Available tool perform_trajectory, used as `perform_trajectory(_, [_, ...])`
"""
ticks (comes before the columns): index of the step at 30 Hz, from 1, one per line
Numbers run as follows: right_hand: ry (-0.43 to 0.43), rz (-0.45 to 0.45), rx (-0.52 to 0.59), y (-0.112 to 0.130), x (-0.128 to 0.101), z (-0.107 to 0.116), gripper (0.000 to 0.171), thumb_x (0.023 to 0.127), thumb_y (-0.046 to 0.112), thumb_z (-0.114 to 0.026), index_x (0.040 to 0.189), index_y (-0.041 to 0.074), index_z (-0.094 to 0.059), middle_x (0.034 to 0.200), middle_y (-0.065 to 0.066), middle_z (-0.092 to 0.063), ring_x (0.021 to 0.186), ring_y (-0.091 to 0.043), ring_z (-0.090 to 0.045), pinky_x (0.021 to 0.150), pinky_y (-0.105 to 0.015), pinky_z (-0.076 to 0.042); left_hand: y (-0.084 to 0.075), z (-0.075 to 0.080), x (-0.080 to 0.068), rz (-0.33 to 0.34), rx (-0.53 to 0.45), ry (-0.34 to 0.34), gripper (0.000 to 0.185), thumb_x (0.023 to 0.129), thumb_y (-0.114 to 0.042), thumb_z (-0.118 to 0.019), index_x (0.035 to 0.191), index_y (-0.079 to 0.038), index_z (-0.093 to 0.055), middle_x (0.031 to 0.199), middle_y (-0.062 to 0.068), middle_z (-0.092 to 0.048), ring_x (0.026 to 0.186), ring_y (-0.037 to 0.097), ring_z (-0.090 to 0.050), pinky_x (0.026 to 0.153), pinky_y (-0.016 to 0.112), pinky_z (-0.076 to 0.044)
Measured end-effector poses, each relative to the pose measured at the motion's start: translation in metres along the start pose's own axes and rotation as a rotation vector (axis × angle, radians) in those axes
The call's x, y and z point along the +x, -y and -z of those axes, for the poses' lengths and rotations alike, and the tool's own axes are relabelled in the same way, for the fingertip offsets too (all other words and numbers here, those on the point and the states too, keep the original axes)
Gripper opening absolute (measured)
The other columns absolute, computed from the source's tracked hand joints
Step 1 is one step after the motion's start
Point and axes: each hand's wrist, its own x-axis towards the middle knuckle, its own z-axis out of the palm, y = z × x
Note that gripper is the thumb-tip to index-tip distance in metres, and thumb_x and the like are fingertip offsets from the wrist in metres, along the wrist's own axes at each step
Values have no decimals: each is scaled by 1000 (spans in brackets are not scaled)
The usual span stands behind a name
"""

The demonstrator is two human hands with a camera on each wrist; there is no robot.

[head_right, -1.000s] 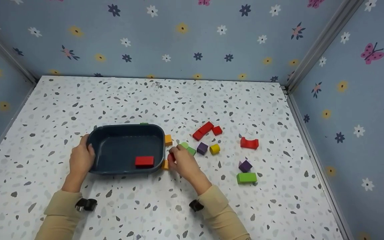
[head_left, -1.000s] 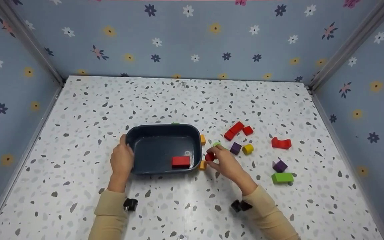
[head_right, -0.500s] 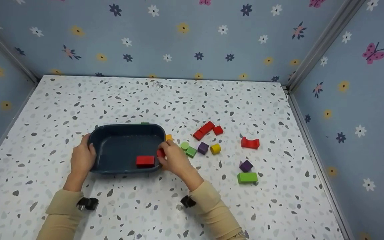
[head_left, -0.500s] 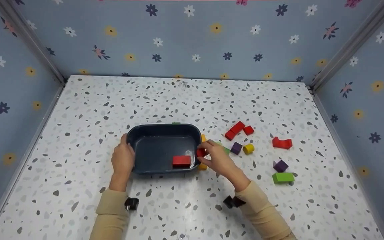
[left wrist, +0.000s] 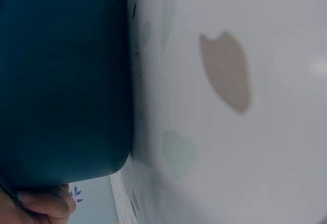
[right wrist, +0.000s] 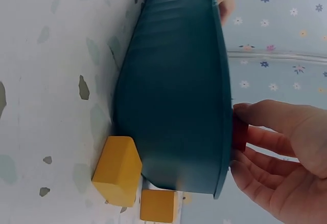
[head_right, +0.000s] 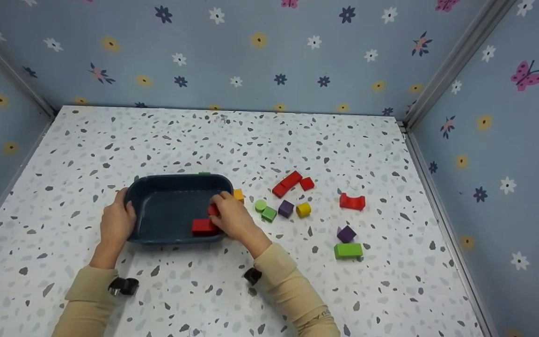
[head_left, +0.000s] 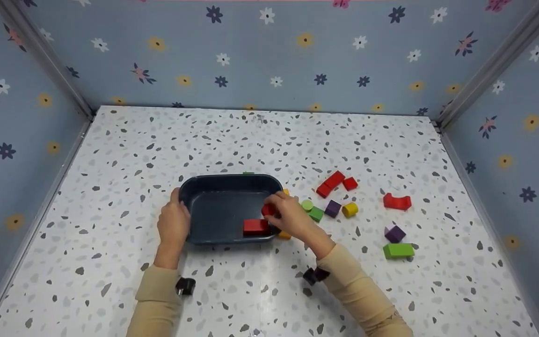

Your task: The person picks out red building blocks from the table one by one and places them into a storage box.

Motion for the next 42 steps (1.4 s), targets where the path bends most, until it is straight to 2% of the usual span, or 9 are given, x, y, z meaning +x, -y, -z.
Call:
perform_trajectory(6, [6, 28, -41, 0, 8, -7, 24, 78, 11, -66, 99, 2, -59, 89, -8, -53, 77, -16, -54, 66, -26, -46, -1, 0, 1, 17, -1, 33, 38, 90, -3, -41, 127, -1, -41, 99, 31, -57, 79, 44, -58, 57, 52, -43])
perform_trajectory(16, [63, 11, -89, 2, 23, -13, 18, 79, 10, -66, 94, 4, -59, 87, -6, -51, 76, -14, -51, 66, -25, -44, 0, 0, 2, 20, 4, 18, 37, 90, -4, -41, 127, -2, -42, 98, 32, -57, 79, 46, -57, 58, 54, -42])
perform_trajectory(24, [128, -20, -221, 3, 31, -18, 24, 78, 11, -67, 99, 2, -58, 90, -8, -53, 80, -18, -54, 71, -29, -45, -1, -1, 2, 19, 14, 24, 37, 90, -4, -42, 126, -2, -42, 97, 31, -57, 78, 44, -58, 57, 53, -42])
perform_trajectory(32, [132, 7, -364, -1, 35, -30, 16, 79, 9, -64, 93, 2, -61, 89, -10, -57, 80, -22, -58, 70, -31, -47, 1, -1, 1, -1, 10, 3, 36, 89, -4, -42, 125, -2, -42, 94, 32, -57, 75, 46, -57, 55, 54, -41])
perform_trajectory(37, [181, -34, -380, -1, 37, -33, 13, 81, 9, -61, 92, 3, -62, 90, -10, -58, 80, -22, -59, 69, -32, -47, 1, -1, 1, 2, 11, -2, 36, 89, -4, -42, 125, -2, -42, 94, 32, -57, 77, 46, -56, 57, 54, -41])
perform_trajectory(42, [194, -44, -385, -2, 38, -35, 11, 81, 7, -59, 91, 4, -62, 91, -9, -59, 79, -23, -59, 69, -33, -47, 0, -1, 1, 6, 8, 4, 36, 90, -4, -42, 126, -1, -42, 95, 32, -57, 78, 46, -57, 58, 54, -42])
